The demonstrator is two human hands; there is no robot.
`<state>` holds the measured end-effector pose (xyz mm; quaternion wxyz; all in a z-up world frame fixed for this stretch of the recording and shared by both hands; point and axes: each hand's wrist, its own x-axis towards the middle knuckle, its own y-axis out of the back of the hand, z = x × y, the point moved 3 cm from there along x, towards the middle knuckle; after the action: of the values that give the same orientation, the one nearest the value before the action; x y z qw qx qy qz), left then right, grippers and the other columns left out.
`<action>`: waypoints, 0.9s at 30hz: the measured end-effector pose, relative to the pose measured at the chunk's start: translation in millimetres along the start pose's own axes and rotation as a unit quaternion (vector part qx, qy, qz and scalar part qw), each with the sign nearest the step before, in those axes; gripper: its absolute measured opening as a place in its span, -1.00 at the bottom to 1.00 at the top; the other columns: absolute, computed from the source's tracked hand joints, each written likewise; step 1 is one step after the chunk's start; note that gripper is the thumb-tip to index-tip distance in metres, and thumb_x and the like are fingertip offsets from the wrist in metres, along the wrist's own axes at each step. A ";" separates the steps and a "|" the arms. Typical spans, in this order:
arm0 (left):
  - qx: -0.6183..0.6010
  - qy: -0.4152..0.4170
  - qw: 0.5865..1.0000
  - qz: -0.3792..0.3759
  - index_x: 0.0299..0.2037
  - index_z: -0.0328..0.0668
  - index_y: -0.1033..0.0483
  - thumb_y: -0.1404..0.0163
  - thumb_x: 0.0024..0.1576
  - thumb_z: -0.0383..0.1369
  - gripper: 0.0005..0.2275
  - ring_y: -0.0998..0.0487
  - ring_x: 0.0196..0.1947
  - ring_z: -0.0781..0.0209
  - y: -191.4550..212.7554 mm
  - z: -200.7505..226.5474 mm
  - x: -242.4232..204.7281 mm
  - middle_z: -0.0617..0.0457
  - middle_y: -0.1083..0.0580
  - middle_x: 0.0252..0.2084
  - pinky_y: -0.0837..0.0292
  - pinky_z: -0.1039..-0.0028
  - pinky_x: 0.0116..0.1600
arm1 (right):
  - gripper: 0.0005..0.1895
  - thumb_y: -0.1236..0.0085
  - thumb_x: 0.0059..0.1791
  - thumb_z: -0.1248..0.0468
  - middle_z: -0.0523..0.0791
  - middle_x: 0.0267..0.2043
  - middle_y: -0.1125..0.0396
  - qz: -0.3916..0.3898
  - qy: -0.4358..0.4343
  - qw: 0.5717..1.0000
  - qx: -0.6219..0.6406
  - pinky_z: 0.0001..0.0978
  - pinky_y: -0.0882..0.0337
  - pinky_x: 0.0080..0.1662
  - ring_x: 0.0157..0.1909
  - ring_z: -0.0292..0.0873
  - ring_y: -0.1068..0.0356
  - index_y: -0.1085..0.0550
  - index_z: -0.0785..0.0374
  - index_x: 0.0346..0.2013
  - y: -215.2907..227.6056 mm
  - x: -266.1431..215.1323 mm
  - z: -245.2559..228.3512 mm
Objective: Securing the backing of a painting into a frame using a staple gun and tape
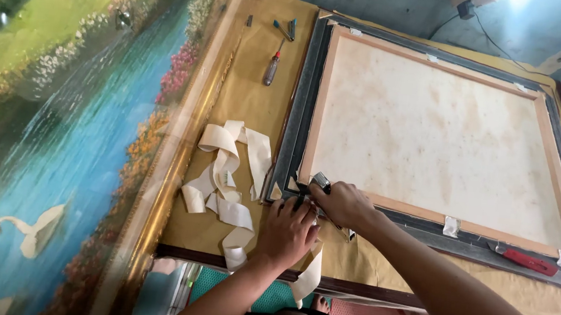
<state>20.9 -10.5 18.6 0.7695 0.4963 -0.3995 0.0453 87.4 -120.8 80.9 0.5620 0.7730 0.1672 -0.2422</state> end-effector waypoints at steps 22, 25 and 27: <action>-0.373 0.390 0.751 -0.380 -0.55 0.03 -0.40 0.30 -0.07 0.25 -0.51 -0.52 -0.42 0.02 -27.3 125.9 66.8 0.13 -0.38 -0.74 -0.32 0.36 -0.24 | -0.44 -0.22 -0.37 0.00 -0.21 -0.09 -0.26 0.094 0.070 0.993 -0.010 0.13 0.02 0.14 0.09 -0.13 -0.16 -0.33 -0.05 -0.11 13.3 -100.7 187.8; -0.464 0.483 0.614 -0.418 -0.04 -0.20 -0.36 -0.04 -0.23 0.19 -0.31 -0.53 -0.40 0.00 -33.1 180.1 96.9 -0.10 -0.42 -0.12 -0.53 0.38 -0.44 | -0.38 -0.32 -0.47 0.10 -0.29 -0.07 -0.21 0.256 0.129 0.956 -0.054 0.32 0.14 0.11 0.09 -0.17 -0.07 -0.34 -0.07 -0.14 14.2 -108.8 214.5; -0.526 0.418 0.635 -0.382 -0.14 -0.24 -0.39 0.00 -0.08 0.03 -0.51 -0.51 -0.52 0.11 -65.0 199.4 90.8 -0.07 -0.42 -0.39 -0.52 0.43 -0.45 | -0.33 -0.34 -0.49 0.05 -0.30 -0.04 -0.20 0.281 0.129 0.951 0.011 0.18 0.11 0.12 0.11 -0.18 -0.05 -0.34 -0.08 -0.11 13.2 -113.0 242.2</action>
<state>-1.0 -232.3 68.7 0.9337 0.0440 0.2335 -0.2678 -44.2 -353.4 94.1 0.5728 0.8192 0.0115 0.0252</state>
